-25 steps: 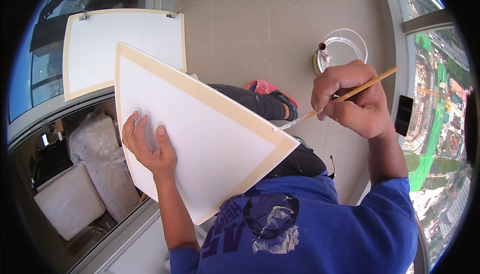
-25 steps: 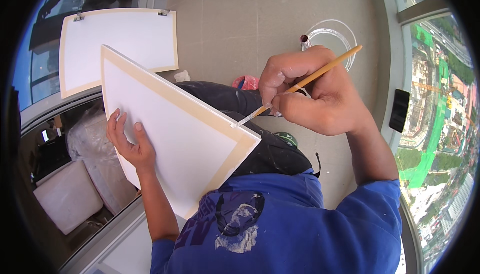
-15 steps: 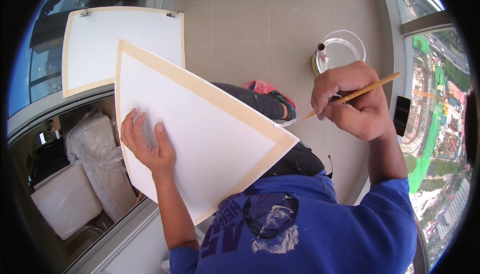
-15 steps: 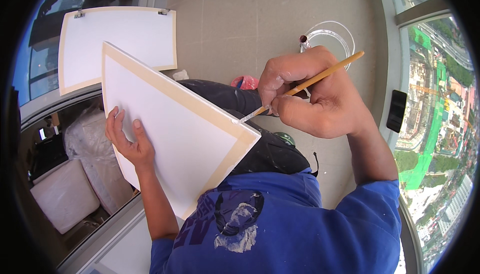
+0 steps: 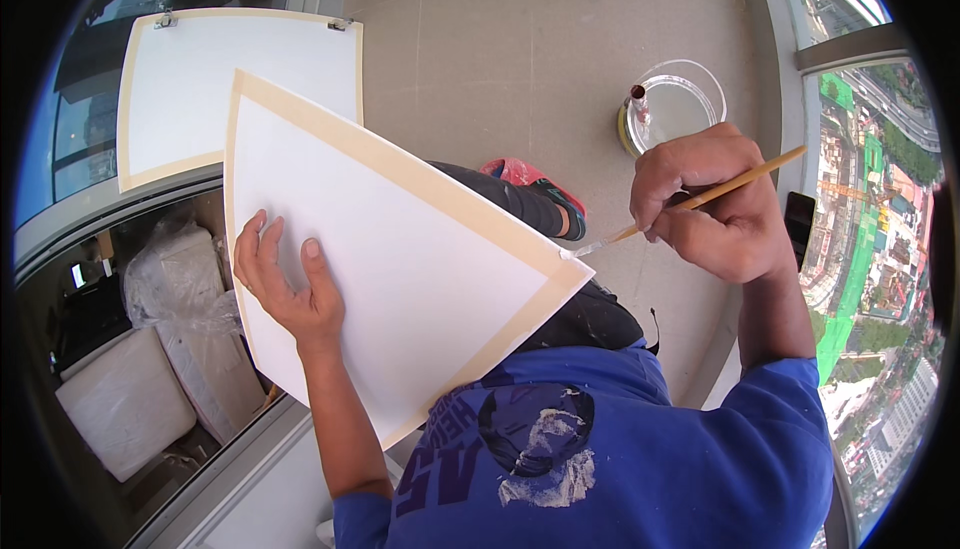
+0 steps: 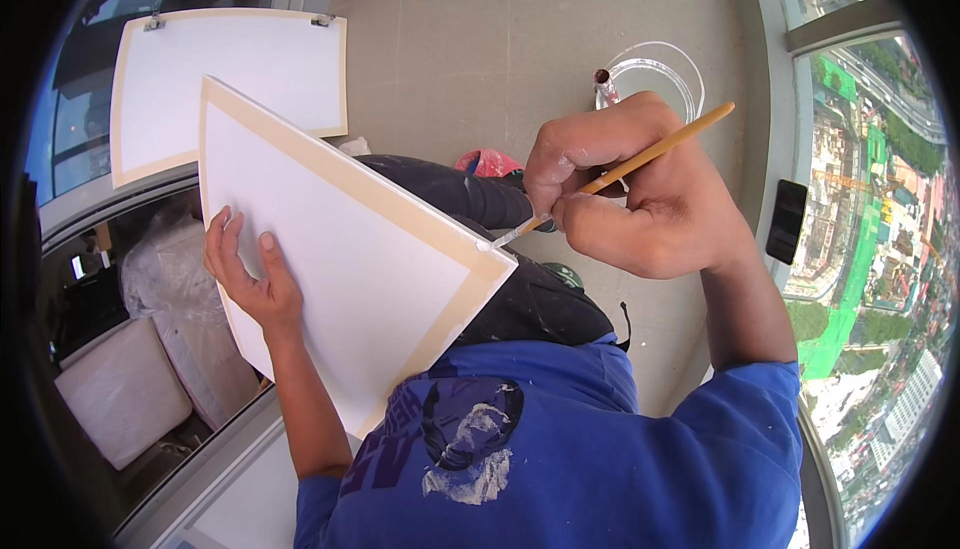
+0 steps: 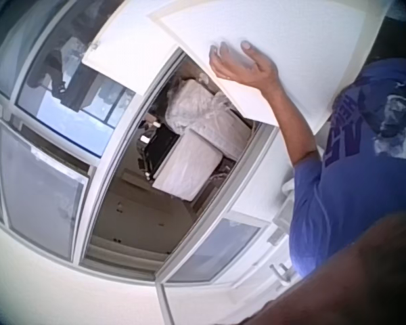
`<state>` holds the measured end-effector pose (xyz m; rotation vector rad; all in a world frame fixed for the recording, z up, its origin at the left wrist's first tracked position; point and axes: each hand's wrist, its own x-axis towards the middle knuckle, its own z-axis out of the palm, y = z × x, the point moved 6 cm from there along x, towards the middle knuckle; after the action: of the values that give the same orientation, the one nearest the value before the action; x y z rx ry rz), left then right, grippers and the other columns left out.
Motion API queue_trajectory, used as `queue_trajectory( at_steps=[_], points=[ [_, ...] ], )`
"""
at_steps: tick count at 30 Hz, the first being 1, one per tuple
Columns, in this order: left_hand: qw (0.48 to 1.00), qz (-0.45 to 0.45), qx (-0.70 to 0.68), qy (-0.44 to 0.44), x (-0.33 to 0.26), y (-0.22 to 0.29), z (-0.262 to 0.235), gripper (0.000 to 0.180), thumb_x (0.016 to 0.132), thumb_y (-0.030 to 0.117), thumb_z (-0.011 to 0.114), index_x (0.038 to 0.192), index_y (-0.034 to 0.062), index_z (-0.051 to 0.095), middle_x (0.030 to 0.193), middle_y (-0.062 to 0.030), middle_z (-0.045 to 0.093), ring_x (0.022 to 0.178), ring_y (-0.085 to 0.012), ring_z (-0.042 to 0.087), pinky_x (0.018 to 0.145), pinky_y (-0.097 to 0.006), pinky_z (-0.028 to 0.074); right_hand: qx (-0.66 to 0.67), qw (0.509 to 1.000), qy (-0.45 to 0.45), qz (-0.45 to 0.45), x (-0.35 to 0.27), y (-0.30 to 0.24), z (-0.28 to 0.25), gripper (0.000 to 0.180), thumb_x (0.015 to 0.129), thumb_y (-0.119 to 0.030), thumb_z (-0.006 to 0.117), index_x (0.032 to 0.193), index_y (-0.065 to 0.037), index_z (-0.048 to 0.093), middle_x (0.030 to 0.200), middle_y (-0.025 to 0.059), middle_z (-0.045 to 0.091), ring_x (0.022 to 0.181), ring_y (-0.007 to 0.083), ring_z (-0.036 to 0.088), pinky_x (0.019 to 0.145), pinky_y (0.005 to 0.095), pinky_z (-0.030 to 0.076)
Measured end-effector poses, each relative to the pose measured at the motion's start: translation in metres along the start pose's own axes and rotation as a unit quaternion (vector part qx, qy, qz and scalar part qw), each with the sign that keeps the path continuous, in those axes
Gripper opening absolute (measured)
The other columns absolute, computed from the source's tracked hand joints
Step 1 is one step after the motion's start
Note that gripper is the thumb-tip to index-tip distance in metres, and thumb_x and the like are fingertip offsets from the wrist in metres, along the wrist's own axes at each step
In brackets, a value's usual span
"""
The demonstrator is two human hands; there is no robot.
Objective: The person uses a paint brush to apply white paint along the narrow edges of a white cabinet door panel, frequently dipping the brush into a plastic bucket of paint.
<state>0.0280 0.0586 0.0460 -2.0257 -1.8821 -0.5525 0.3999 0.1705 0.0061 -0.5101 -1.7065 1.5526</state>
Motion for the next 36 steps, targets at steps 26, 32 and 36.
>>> queue_trajectory(
  at_steps=[26, 32, 36],
  points=[
    [1.0, -0.014, -0.019, 0.002, 0.0, -0.004, 0.002, 0.035, 0.099, 0.018, 0.068, 0.128, -0.0017, 0.064, 0.141, -0.0193, 0.058, 0.132, -0.0375, 0.049, 0.112, -0.051, 0.038, 0.012, 1.0, -0.002, -0.003, 0.042, -0.001, 0.011, 0.014, 0.081, 0.0, 0.054, 0.083, 0.005, 0.066, 0.077, 0.0113, 0.07, 0.065, 0.016, 0.067, 0.06, 0.0299, 0.052],
    [1.0, -0.013, -0.014, 0.002, 0.0, -0.003, 0.002, 0.035, 0.099, 0.018, 0.067, 0.127, -0.0022, 0.064, 0.141, -0.0194, 0.058, 0.132, -0.0374, 0.049, 0.112, -0.05, 0.038, -0.001, 1.0, 0.019, -0.018, 0.049, 0.0, 0.014, 0.014, 0.081, 0.001, 0.053, 0.084, 0.005, 0.067, 0.077, 0.0119, 0.07, 0.066, 0.0157, 0.068, 0.058, 0.0295, 0.053],
    [1.0, -0.016, -0.017, 0.007, 0.0, -0.006, 0.002, 0.034, 0.099, 0.018, 0.068, 0.126, -0.0025, 0.065, 0.141, -0.0195, 0.059, 0.132, -0.0372, 0.049, 0.111, -0.05, 0.038, 0.009, 0.999, 0.031, 0.003, 0.045, -0.004, 0.016, 0.013, 0.079, 0.002, 0.054, 0.082, 0.005, 0.067, 0.076, 0.0119, 0.069, 0.062, 0.0153, 0.066, 0.056, 0.0293, 0.052]
  ],
)
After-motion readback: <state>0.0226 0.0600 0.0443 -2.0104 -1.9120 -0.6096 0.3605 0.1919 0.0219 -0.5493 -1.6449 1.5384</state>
